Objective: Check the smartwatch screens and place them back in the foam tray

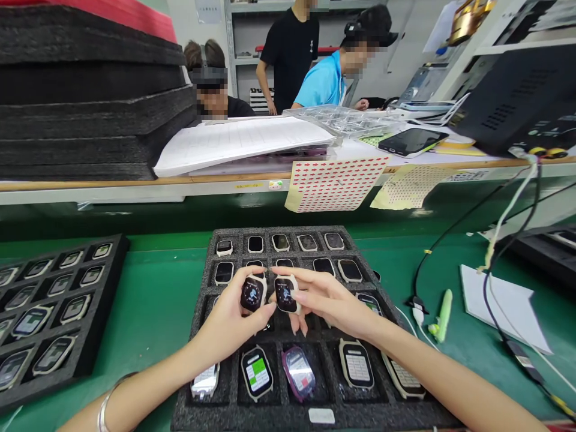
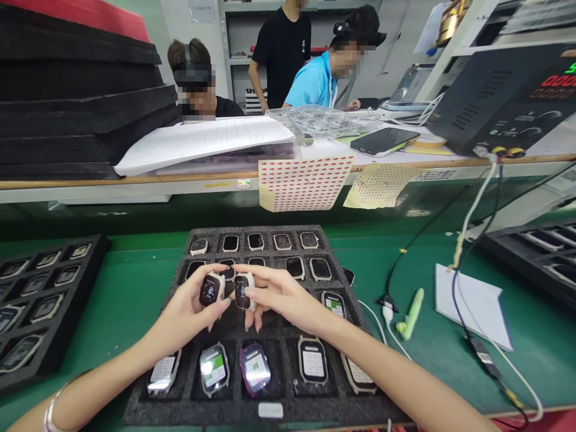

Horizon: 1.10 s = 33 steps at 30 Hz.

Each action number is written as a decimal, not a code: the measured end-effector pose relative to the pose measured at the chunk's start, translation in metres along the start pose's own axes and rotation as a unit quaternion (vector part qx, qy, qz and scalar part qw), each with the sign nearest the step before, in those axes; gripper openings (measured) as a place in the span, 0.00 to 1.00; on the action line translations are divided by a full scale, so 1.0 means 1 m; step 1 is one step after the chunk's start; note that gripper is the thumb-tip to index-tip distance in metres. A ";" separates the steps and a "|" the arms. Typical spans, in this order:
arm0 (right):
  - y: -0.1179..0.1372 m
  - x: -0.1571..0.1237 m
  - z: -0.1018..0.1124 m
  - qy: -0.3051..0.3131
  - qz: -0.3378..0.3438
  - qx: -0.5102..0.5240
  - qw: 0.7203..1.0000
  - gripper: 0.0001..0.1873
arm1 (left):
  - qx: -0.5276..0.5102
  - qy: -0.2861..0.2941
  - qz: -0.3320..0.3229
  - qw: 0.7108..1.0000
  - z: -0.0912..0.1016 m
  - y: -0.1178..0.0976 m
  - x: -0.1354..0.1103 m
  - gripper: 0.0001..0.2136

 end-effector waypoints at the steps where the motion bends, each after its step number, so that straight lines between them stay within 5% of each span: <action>1: 0.000 0.000 0.000 -0.007 -0.005 0.010 1.000 0.27 | -0.039 0.007 0.011 0.999 0.001 -0.001 0.001 0.21; 8: 0.003 0.003 0.003 -0.050 -0.006 0.002 0.999 0.23 | -0.208 0.012 0.094 0.973 0.010 -0.014 0.001 0.19; 13: 0.003 0.001 0.003 -0.097 -0.003 -0.022 0.995 0.27 | -0.207 0.023 0.063 0.976 0.011 -0.009 0.004 0.20; 33: 0.000 -0.003 -0.003 -0.107 0.023 -0.092 0.990 0.27 | -0.172 0.041 0.031 0.984 0.008 -0.002 0.003 0.15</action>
Point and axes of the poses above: each hand's wrist, its own x-axis towards the middle knuckle, its own z-axis out of the back of the hand, y = z × x, the point moved 1 cm from there along x, towards the middle knuckle, and after that the axes turned 3 degrees about -y, right-handed, at the moved point
